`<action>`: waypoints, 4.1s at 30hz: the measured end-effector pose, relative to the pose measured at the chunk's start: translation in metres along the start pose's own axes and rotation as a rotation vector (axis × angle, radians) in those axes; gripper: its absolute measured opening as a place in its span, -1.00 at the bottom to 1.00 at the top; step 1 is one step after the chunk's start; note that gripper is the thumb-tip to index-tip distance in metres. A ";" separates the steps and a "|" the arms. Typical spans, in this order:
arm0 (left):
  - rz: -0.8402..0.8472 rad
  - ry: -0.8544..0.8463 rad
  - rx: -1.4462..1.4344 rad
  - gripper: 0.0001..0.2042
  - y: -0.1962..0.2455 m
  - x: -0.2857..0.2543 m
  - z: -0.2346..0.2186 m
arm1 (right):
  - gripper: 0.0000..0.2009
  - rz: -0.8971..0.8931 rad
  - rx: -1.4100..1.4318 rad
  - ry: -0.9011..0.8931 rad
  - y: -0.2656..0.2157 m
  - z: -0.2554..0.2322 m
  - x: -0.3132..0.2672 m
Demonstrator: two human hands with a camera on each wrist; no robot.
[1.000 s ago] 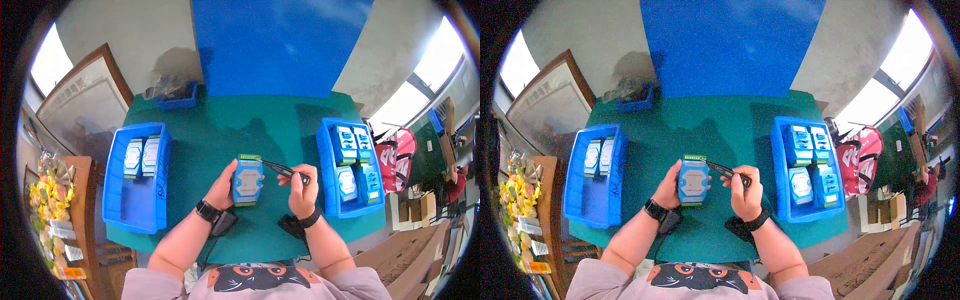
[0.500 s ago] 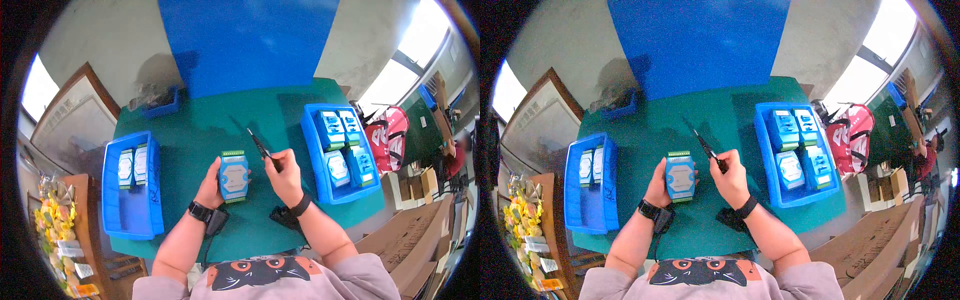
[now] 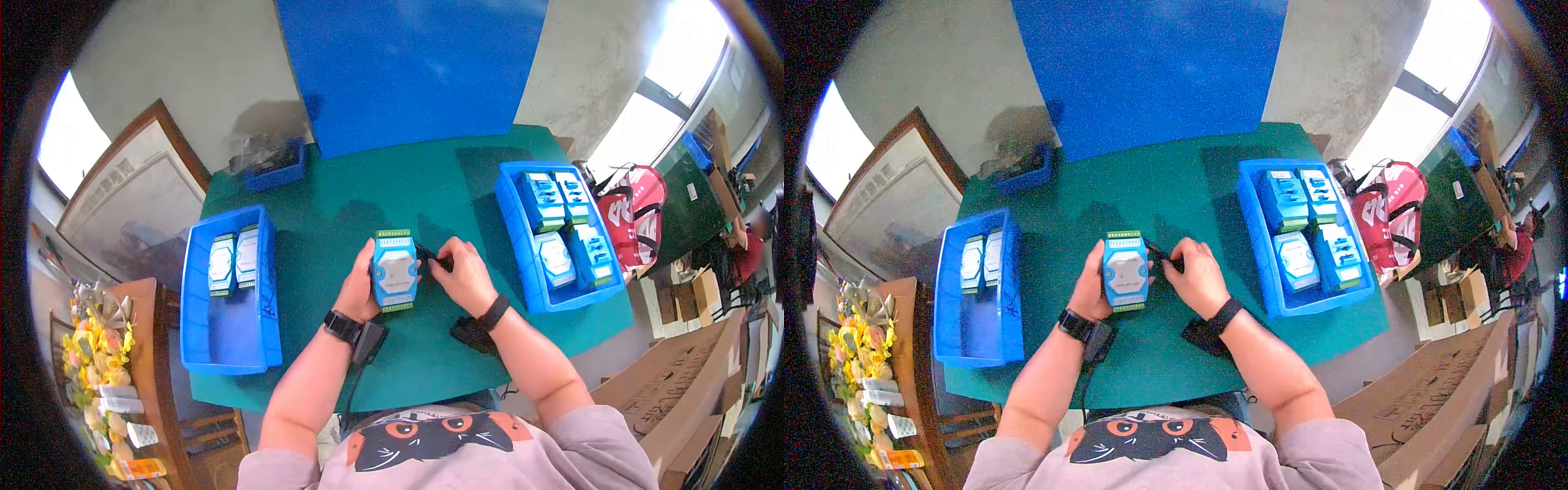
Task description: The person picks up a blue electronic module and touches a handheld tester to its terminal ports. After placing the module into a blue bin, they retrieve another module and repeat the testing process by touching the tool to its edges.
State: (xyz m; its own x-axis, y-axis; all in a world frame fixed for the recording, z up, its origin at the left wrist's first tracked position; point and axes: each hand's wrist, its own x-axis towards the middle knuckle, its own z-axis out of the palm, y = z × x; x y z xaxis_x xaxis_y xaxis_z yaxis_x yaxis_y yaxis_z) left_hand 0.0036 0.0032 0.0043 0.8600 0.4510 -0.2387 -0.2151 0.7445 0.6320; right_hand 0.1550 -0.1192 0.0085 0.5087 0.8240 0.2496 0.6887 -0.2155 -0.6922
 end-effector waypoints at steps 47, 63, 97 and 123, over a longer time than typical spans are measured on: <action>0.159 -0.202 0.213 -0.53 -0.009 -0.017 -0.004 | -0.28 0.270 -0.658 0.561 0.012 -0.139 -0.075; 0.147 -0.176 0.139 -0.55 -0.009 -0.018 -0.007 | -0.25 0.303 -0.855 0.425 0.041 -0.142 -0.068; 0.688 0.664 1.788 -0.55 0.230 -0.100 -0.032 | -0.79 -0.349 -0.024 0.195 -0.069 -0.082 -0.086; -0.049 0.686 1.931 -0.39 0.217 -0.076 -0.126 | -0.76 -0.371 -0.054 -0.022 -0.023 -0.087 -0.109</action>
State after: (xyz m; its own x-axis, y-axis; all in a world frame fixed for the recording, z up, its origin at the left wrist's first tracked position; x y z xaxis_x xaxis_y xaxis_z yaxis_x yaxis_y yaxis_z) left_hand -0.1668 0.1927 0.0668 0.4716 0.8662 -0.1651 0.8597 -0.4100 0.3046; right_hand 0.1288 -0.2497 0.0564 0.2090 0.8620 0.4618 0.8506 0.0727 -0.5208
